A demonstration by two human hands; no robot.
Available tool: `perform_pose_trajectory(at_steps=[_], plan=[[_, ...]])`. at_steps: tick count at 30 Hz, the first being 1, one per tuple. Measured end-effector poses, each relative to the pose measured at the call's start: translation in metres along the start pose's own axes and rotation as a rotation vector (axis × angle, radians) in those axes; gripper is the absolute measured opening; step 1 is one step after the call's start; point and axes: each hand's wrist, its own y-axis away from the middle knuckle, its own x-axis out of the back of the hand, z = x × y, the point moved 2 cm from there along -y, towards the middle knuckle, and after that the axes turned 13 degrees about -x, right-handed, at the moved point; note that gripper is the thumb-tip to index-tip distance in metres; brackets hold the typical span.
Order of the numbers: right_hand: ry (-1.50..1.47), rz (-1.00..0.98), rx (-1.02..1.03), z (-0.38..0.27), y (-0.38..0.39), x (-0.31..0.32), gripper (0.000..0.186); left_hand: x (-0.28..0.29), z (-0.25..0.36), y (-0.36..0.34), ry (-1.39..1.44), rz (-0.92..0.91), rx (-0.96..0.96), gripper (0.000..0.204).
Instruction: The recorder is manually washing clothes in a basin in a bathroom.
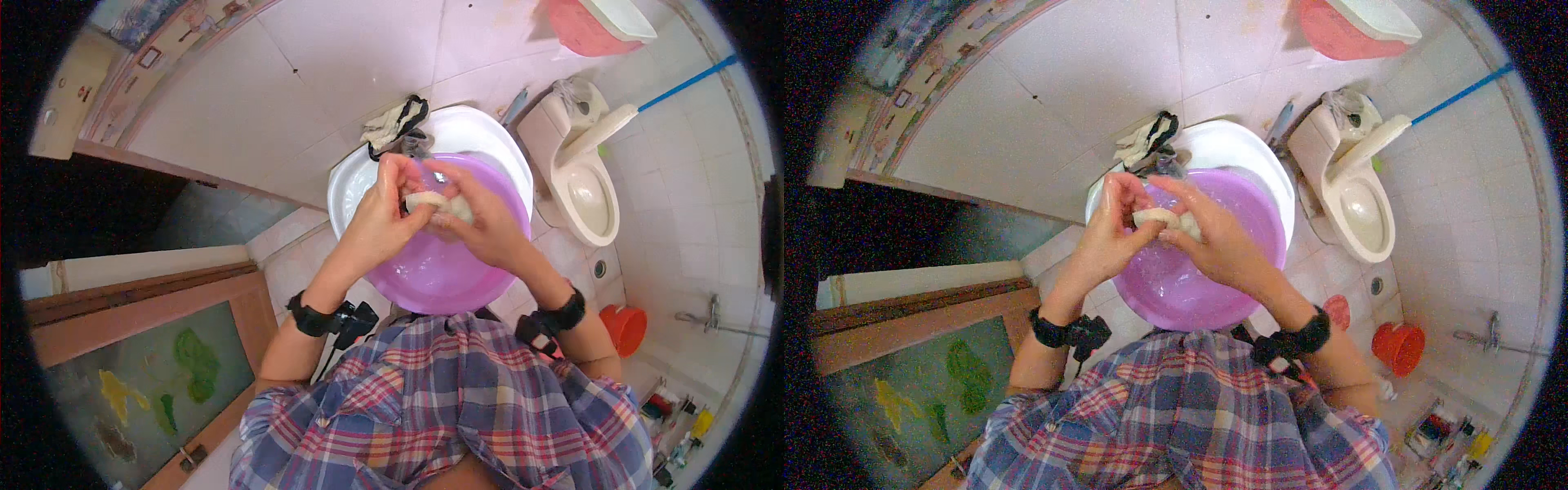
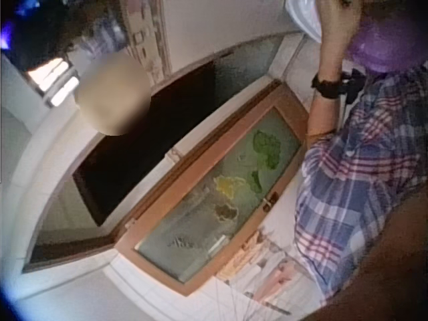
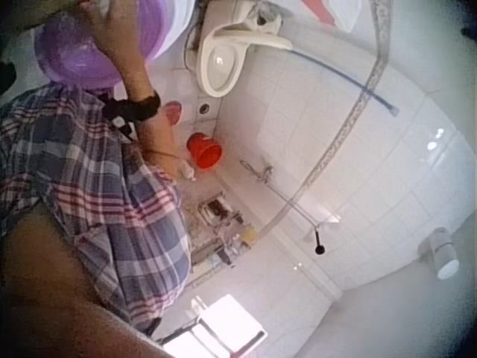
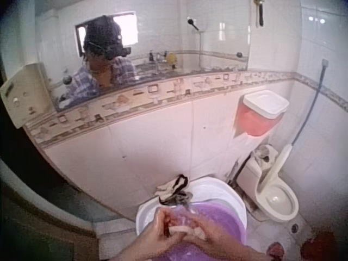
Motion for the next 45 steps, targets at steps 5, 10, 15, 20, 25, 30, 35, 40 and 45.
perform_pose_trajectory(at_steps=[5,10,15,20,25,30,35,40,45], plan=[[0.074,0.026,-0.126,0.118,-0.021,-0.026,0.031,-0.011,-0.092,0.018,-0.204,0.047,0.218,0.039],[-0.108,0.087,-0.531,0.244,-0.04,-0.032,0.028,-0.051,-0.146,0.024,-0.531,-0.351,0.3,0.057],[0.496,0.094,-0.604,0.266,-0.054,-0.033,0.042,-0.103,-0.179,0.031,-0.687,-0.663,0.502,0.082],[0.519,0.118,-0.602,0.311,-0.057,-0.056,0.043,-0.108,-0.204,0.036,-0.846,-0.665,0.547,0.093],[0.519,0.072,-0.752,0.282,-0.06,-0.07,0.046,-0.093,-0.22,0.024,-0.677,-0.781,0.581,0.104],[0.468,0.003,-0.419,0.26,-0.052,-0.033,0.024,-0.089,-0.182,0.012,-0.601,-0.631,0.664,0.112],[0.263,-0.048,-0.184,0.131,-0.03,-0.012,0.02,-0.074,-0.161,0.029,-0.205,-0.154,-0.028,0.092],[0.251,-0.047,-0.039,0.021,-0.017,0.008,0.025,-0.061,-0.096,0.033,0.011,0.034,-0.022,0.072],[0.197,0.041,0.177,-0.051,-0.021,0.028,0.033,-0.051,-0.069,0.023,0.246,0.018,0.038,0.061]])
